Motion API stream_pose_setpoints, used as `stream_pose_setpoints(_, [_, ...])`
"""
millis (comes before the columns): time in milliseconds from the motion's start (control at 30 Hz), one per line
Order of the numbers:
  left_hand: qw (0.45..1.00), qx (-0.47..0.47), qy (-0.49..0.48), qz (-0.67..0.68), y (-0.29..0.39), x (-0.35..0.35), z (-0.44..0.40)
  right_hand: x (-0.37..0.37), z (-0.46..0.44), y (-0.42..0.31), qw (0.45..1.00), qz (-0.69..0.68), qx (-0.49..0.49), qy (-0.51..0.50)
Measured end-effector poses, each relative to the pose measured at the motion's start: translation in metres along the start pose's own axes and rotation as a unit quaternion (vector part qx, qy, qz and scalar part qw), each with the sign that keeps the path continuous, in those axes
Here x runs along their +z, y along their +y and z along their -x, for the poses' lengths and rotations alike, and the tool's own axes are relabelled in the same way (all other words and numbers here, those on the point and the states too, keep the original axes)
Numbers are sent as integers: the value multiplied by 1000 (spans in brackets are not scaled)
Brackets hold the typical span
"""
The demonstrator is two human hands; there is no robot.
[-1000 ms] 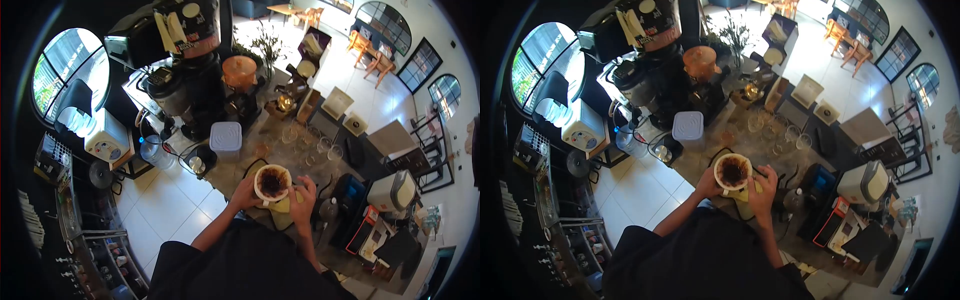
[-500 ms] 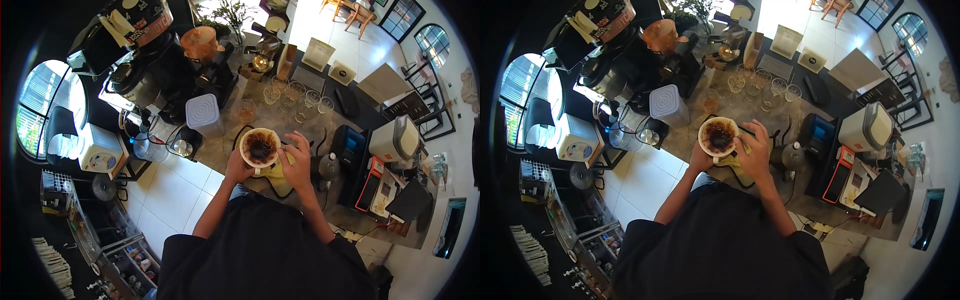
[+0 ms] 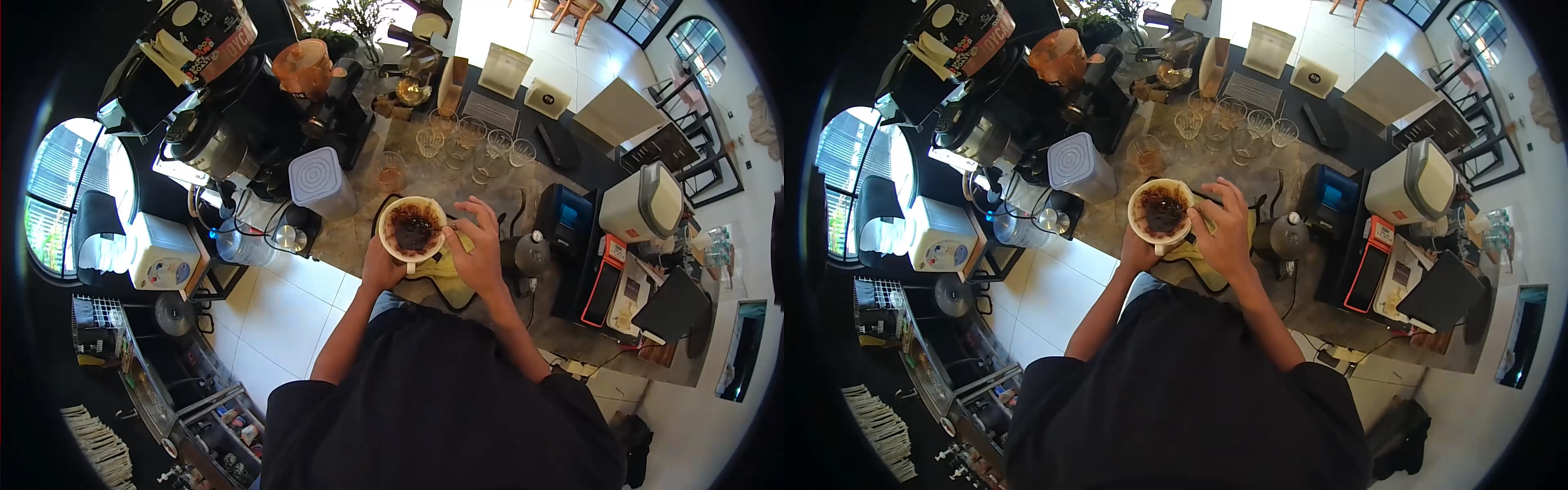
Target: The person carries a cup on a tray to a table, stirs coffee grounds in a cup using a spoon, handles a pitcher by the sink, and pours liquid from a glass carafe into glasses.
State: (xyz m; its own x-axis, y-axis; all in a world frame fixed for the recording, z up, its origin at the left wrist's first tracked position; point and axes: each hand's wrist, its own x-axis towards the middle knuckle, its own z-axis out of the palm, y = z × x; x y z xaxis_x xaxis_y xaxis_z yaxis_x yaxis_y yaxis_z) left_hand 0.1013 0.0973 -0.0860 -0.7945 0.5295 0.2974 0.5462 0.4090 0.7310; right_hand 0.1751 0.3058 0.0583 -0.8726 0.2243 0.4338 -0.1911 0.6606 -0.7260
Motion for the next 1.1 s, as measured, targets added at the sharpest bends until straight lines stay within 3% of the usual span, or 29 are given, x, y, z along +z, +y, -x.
stream_pose_setpoints(567, [997, 4, -22, -75, -13, 6, 7, 1, -3, 5, 1000, -18, -2, -13])
stream_pose_setpoints(767, [999, -31, -15, -17, 4, -3, 0, 1, -6, 6, 999, -34, -24, -26])
stream_pose_setpoints(833, [997, 8, -40, -61, 3, -5, 1, 2, -5, 6, 999, -16, -30, -23])
stream_pose_setpoints(1100, [997, -67, -31, -6, 10, -6, 1, 5, -8, 8, 999, -27, -16, -22])
